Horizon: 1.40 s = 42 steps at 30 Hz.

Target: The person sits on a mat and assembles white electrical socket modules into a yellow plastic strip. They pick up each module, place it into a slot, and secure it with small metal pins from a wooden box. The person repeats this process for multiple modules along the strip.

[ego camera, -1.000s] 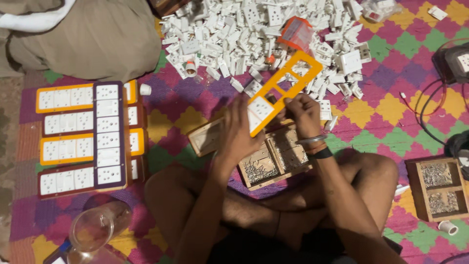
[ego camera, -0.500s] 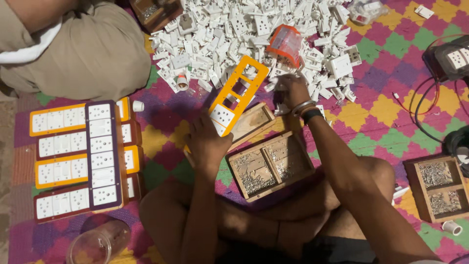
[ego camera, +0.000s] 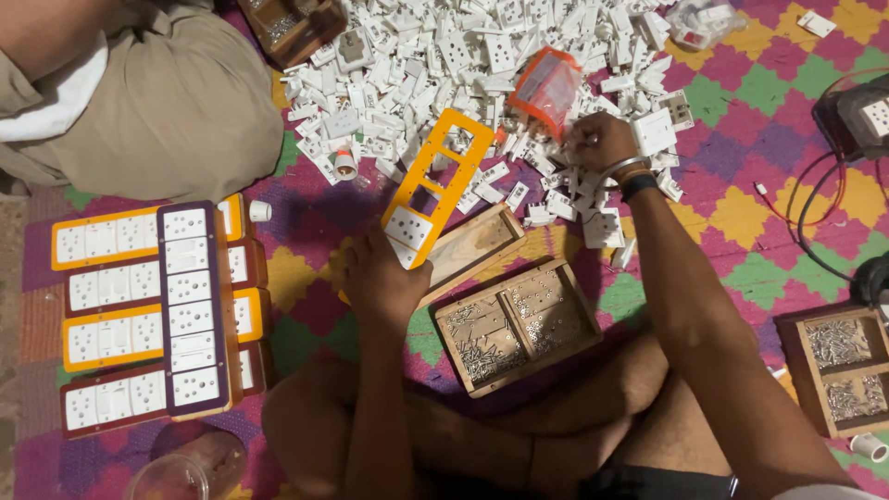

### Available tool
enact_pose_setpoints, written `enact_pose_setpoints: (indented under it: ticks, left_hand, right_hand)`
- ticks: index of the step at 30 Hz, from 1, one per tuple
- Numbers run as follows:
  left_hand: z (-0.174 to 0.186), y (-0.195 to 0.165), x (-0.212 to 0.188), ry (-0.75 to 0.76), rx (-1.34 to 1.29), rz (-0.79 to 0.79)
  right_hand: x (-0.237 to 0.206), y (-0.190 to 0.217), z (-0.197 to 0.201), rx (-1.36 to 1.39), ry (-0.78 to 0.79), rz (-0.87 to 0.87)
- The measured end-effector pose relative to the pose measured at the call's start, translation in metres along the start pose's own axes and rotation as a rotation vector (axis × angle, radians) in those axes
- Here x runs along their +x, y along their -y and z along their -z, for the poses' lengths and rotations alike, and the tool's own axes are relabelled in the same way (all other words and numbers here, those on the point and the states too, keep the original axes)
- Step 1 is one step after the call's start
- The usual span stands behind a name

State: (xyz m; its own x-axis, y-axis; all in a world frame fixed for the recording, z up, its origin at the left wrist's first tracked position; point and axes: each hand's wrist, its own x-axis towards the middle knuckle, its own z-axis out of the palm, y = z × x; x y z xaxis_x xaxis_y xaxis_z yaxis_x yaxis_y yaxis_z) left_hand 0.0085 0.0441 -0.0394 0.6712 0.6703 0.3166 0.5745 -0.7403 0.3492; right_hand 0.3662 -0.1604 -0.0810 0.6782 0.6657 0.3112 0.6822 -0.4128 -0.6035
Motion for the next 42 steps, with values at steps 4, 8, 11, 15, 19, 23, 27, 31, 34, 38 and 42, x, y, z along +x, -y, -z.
enact_pose_setpoints:
  ticks: [4,8,11,15,19,23,27,31,34,38,42]
  left_hand:
    - [0.0,0.0,0.002,0.007,0.008,0.008]
    - [0.002,0.008,0.005,-0.021,0.016,0.051]
    - [0.004,0.013,0.005,-0.023,0.002,0.115]
    - [0.009,0.017,0.004,-0.025,0.032,0.155]
    - [0.011,0.011,0.004,-0.034,0.016,0.163]
    - [0.011,0.003,0.006,-0.02,0.011,0.142]
    - [0.011,0.001,0.007,0.015,0.002,0.165]
    - [0.01,0.0,0.003,-0.011,0.018,0.127]
    - [0.008,-0.003,0.001,0.045,0.009,0.137]
    - [0.007,-0.009,-0.003,0.112,0.041,0.108]
    - [0.007,-0.012,-0.009,0.129,-0.006,-0.006]
  right_hand:
    - [-0.006,0.012,-0.011,-0.137,-0.123,-0.171]
    - [-0.005,0.051,-0.046,0.116,-0.083,0.071]
    - [0.005,0.079,-0.074,0.119,0.088,0.056]
    - [0.025,0.092,-0.095,-0.129,-0.19,0.164]
    - [0.063,0.084,-0.102,-0.128,-0.186,-0.092]
    - [0.092,0.073,-0.092,-0.117,-0.02,-0.255]
    - [0.091,0.069,-0.09,-0.04,-0.115,-0.118]
    - [0.061,0.063,-0.09,0.441,-0.199,0.028]
    - [0.039,0.058,-0.073,0.536,-0.063,-0.292]
    - [-0.01,0.064,-0.047,0.85,-0.138,-0.522]
    - [-0.07,0.094,-0.025,0.913,-0.206,-0.572]
